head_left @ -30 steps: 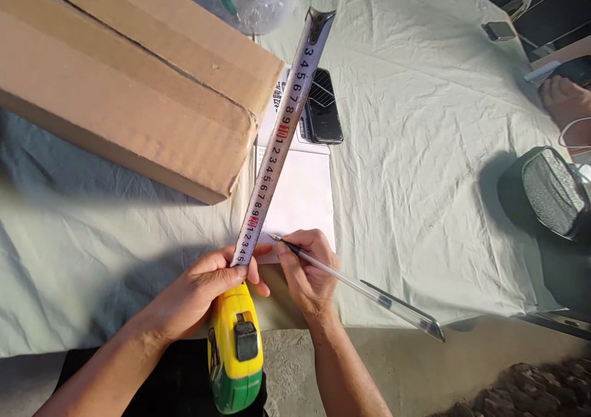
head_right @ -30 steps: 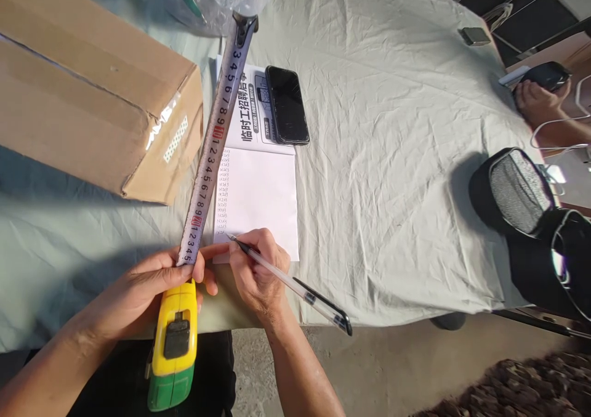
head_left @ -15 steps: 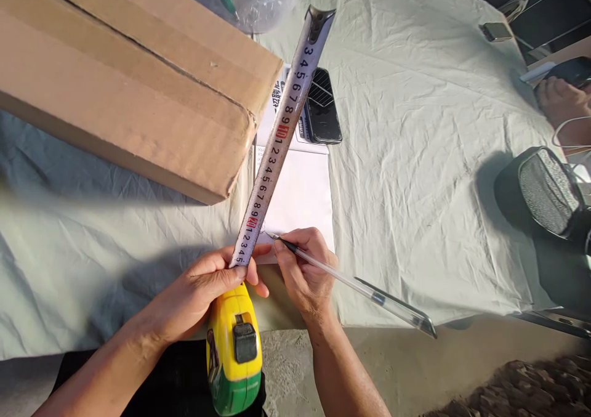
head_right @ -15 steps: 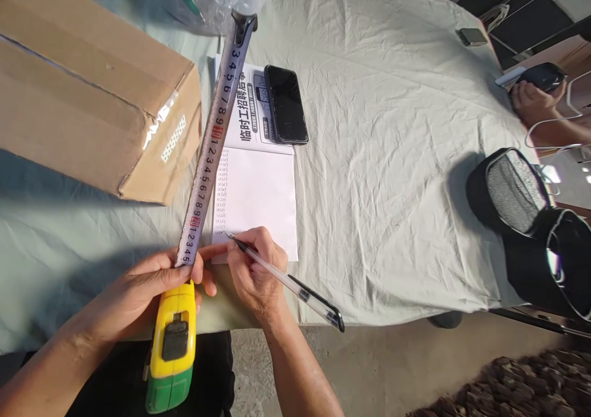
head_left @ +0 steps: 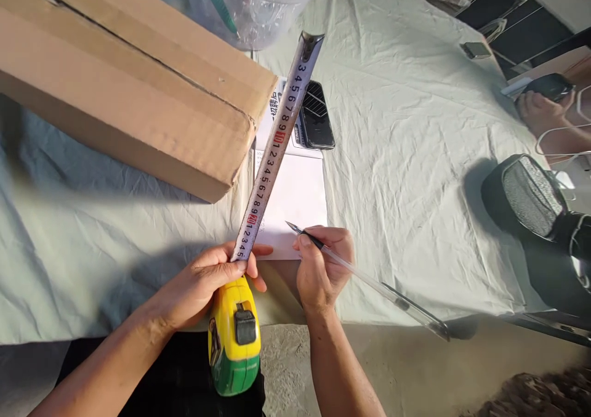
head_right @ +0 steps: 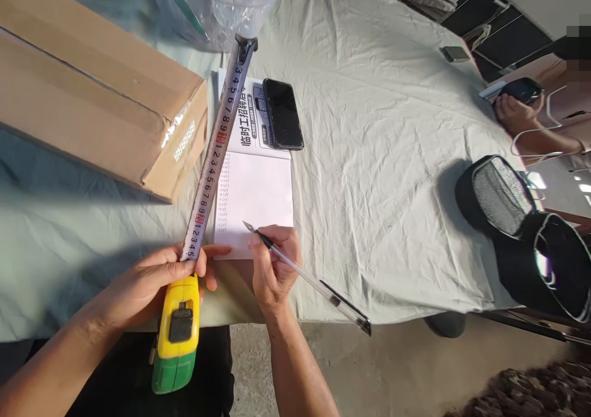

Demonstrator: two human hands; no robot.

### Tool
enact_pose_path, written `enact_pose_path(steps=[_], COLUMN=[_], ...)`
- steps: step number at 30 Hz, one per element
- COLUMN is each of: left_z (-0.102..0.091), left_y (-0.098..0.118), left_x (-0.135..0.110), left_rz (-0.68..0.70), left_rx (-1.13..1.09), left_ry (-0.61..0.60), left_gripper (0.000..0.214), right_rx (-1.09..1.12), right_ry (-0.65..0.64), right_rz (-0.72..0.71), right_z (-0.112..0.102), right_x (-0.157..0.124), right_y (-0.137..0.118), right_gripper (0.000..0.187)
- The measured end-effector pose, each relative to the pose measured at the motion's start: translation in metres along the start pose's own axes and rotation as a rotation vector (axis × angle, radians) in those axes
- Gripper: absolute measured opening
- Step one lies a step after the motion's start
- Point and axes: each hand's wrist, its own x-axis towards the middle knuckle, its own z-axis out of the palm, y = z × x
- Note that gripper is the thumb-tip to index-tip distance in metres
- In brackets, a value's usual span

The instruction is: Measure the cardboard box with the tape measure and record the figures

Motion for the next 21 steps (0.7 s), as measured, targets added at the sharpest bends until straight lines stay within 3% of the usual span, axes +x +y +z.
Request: enact_pose_path(steps=[6,13,16,21], left_z=[0.000,0.001,0.002,0.005], left_y=[-0.004,-0.009,-0.008,-0.015], left_x=[-0.002,-0.007,-0.010,-0.018], left_rz=[0.084,0.213,0.234,0.249], left_rx=[-0.016,0.090,0.111,0.072], left_ry=[-0.114,-0.105,-0.094,-0.029], left_gripper=[0.012,0.009,0.009,0.014], right_rx=[0.049,0.026,0.131,0.322], right_ry=[0.072,0.119,0.093,-0.124], right_rz=[-0.029,-0.062,-0.051,0.045], right_z=[0.003,-0.001,-0.013,-0.041], right_x=[0.002,0.005,-0.015,-0.080], right_y=[0.001,-0.002,-0.011,-0.020], right_gripper=[0.009,0.009,0.013,0.033])
